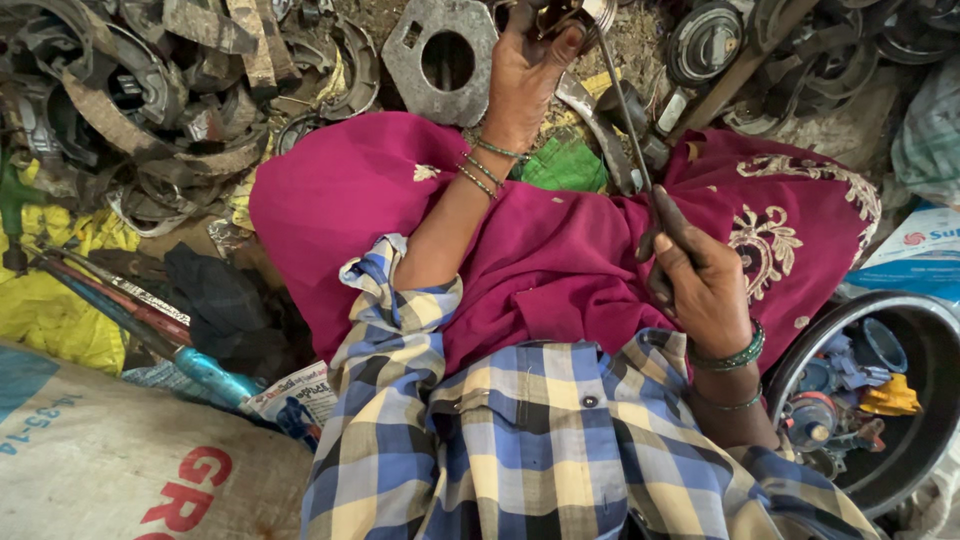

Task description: The person sits on the ground and uses a hammer and a screwdriver to work on small metal parts. They repeatedly strike and pry at the parts, occasionally inspecting them by hand.

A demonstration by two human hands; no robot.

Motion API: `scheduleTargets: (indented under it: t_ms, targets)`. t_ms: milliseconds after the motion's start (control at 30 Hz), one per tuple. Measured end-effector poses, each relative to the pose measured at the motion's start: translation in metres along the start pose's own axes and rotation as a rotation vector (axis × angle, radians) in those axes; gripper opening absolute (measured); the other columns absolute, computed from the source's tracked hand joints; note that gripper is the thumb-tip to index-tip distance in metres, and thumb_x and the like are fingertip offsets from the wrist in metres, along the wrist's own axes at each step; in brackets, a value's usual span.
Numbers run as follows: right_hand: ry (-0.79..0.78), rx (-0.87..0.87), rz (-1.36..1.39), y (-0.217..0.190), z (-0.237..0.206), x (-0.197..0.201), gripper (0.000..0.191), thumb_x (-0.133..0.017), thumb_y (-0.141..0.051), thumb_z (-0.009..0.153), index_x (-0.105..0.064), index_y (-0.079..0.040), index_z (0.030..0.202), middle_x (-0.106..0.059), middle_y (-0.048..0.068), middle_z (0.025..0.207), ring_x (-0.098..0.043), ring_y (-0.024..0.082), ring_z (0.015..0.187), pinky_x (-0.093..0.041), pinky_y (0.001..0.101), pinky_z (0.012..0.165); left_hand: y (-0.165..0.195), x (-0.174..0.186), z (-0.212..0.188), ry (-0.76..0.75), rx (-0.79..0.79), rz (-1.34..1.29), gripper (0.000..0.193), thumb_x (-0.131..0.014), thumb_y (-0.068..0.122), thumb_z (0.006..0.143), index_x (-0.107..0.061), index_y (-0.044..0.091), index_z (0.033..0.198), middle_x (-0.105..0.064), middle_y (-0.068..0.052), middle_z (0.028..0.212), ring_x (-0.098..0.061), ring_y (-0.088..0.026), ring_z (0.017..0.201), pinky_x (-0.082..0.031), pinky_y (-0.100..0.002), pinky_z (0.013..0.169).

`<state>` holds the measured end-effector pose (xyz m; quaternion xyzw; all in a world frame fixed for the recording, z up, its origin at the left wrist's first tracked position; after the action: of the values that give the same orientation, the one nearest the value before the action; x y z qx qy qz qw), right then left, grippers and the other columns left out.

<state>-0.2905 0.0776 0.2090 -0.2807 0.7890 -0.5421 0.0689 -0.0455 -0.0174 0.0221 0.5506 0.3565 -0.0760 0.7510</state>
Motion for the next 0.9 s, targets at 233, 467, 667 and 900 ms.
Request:
scheduleTargets:
  t_ms: [233,467,667,900]
  targets:
    - [-0.03,-0.031,0.023,0.0,0.004,-0.001,0.05,-0.046,-0.006,0.108,-0.044,-0.006,0.159,-0.062,0.001,0.094,-0.041,0.002,0.055,-0.036,0.0181,0.047,0.004,0.005,0.003,-0.03,-0.076,0.076,0.052,-0.082,0.03,0.097,-0.056,0.004,0.135,-0.071,-0.006,0.126,-0.069,-0.016,0.116,-0.057,-0.031,0.103]
    - [-0.023,-0.064,0.122,0.005,0.005,-0.004,0.049,-0.046,-0.006,0.108,-0.045,-0.006,0.156,-0.062,0.0,0.09,-0.043,0.002,0.054,-0.036,0.0186,0.046,0.001,0.009,0.005,-0.008,-0.076,0.131,0.052,-0.083,0.028,0.096,-0.058,0.005,0.136,-0.074,-0.007,0.121,-0.071,-0.016,0.11,-0.058,-0.03,0.099]
    - [-0.016,-0.04,0.047,0.019,0.014,-0.01,0.035,-0.049,-0.009,0.112,-0.053,-0.001,0.146,-0.053,-0.002,0.071,-0.041,0.002,0.049,-0.033,0.0202,0.043,-0.001,0.013,0.006,0.008,-0.101,0.134,0.05,-0.083,0.028,0.097,-0.059,0.004,0.135,-0.074,-0.007,0.12,-0.071,-0.016,0.109,-0.058,-0.03,0.099]
    - [0.004,-0.064,0.094,0.01,0.021,-0.017,0.047,-0.048,-0.01,0.108,-0.048,-0.009,0.154,-0.06,-0.004,0.08,-0.043,0.001,0.049,-0.034,0.0194,0.04,0.001,0.015,0.007,0.043,-0.15,0.245,0.052,-0.081,0.036,0.095,-0.06,0.007,0.133,-0.073,-0.004,0.119,-0.072,-0.015,0.109,-0.061,-0.029,0.098]
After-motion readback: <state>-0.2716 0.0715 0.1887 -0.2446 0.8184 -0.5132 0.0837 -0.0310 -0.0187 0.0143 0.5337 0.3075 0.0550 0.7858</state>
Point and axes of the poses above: each hand's wrist, its own z-axis towards the middle knuckle, its own x-axis out of the back of the hand, y = z × x, the point moved 1 cm from there along z, towards the middle knuckle
